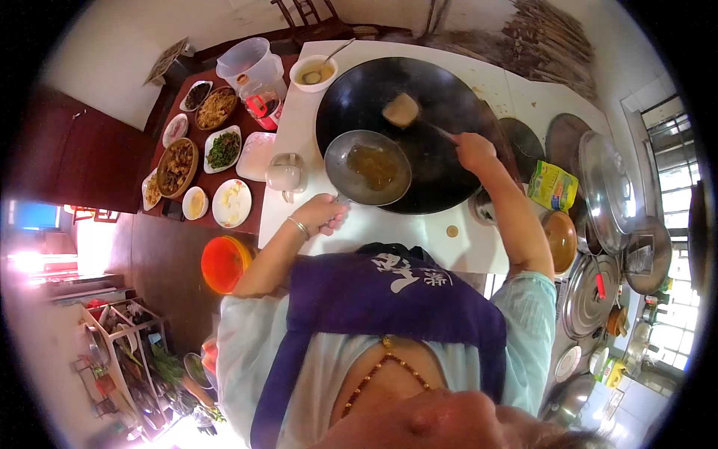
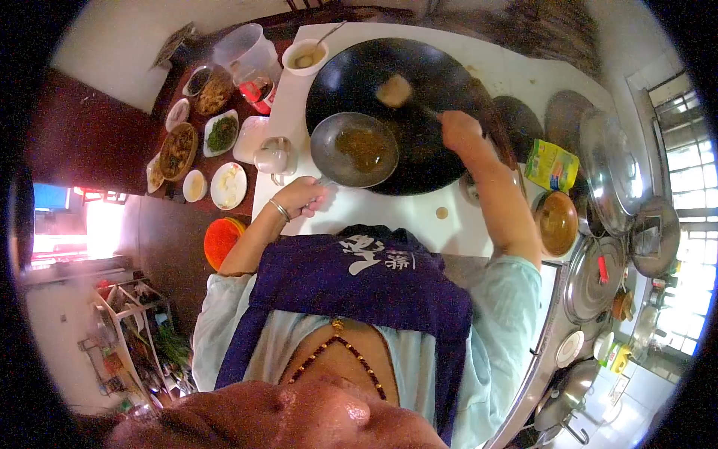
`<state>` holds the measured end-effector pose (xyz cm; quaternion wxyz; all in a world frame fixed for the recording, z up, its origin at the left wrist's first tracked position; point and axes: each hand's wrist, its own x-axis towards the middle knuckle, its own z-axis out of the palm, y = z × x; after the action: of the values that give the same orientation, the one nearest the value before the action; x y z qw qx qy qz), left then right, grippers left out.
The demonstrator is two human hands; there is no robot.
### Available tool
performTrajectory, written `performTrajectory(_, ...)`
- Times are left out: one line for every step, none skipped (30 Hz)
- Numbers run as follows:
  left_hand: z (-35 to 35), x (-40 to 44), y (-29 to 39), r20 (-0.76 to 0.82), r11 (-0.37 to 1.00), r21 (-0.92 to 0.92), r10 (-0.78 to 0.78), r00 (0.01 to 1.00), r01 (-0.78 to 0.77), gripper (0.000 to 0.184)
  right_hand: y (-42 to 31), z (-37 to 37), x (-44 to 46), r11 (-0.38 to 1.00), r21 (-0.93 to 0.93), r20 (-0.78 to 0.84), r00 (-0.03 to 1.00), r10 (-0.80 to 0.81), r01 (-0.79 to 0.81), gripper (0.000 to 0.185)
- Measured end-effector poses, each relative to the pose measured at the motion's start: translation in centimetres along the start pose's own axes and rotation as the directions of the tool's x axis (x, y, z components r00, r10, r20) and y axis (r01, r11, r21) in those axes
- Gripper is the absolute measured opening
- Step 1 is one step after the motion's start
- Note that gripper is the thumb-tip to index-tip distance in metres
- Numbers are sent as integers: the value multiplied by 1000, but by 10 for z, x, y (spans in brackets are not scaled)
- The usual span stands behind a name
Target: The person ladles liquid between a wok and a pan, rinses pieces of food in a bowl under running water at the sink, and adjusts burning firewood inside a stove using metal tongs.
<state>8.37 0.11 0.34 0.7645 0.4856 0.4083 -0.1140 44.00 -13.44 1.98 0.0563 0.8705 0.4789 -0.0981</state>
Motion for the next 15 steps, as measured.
performTrajectory(-2,-6,-3,10,1000,-24,11,1000,-11,16,-4,6,3,998,52,-38,999,-21,23,27)
performTrajectory(-4,-11,-5,21,999,-45,21,1000,-21,16,0,6,5,996,36,-35,997,-76,77,27)
performTrajectory(-7,-13,-9,20,997,-72,27,999,-25,16,6,-8,4,991,21,-34,991,-129,129,27)
performTrajectory(-9,-13,-14,20,995,-100,33,999,-31,16,13,-25,3,984,3,-32,983,-181,181,27)
performTrajectory(-11,-14,-18,23,991,-132,37,999,-33,17,21,-45,1,979,5,36,978,-205,205,26)
performTrajectory(-11,-15,-19,18,989,-141,36,999,-33,16,29,-66,-9,968,-62,15,970,-244,245,28)
performTrajectory(-11,-17,-21,14,988,-150,35,999,-33,16,33,-93,-17,965,-23,133,957,-257,262,28)
performTrajectory(-10,-18,-22,8,987,-160,36,999,-34,16,36,-119,-29,988,23,254,954,-156,155,27)
performTrajectory(-10,-20,-23,7,985,-164,44,999,-42,14,36,-137,-41,997,56,374,926,-61,43,26)
performTrajectory(-9,-22,-24,5,985,-168,52,999,-51,13,36,-145,-51,998,61,397,918,-23,-2,25)
performTrajectory(-9,-23,-24,3,984,-171,61,998,-59,12,35,-150,-62,997,64,420,907,15,-46,24)
performTrajectory(-10,-24,-25,3,983,-173,68,998,-66,12,34,-152,-68,994,67,442,895,52,-91,24)
performTrajectory(-10,-24,-26,3,982,-175,76,997,-74,11,42,-135,-67,987,98,456,887,70,-128,24)
performTrajectory(-11,-23,-27,4,981,-178,86,996,-83,11,45,-116,-67,973,174,471,880,55,-154,25)
performTrajectory(-12,-22,-27,11,981,-177,79,997,-76,12,46,-95,-68,952,247,486,873,38,-179,25)
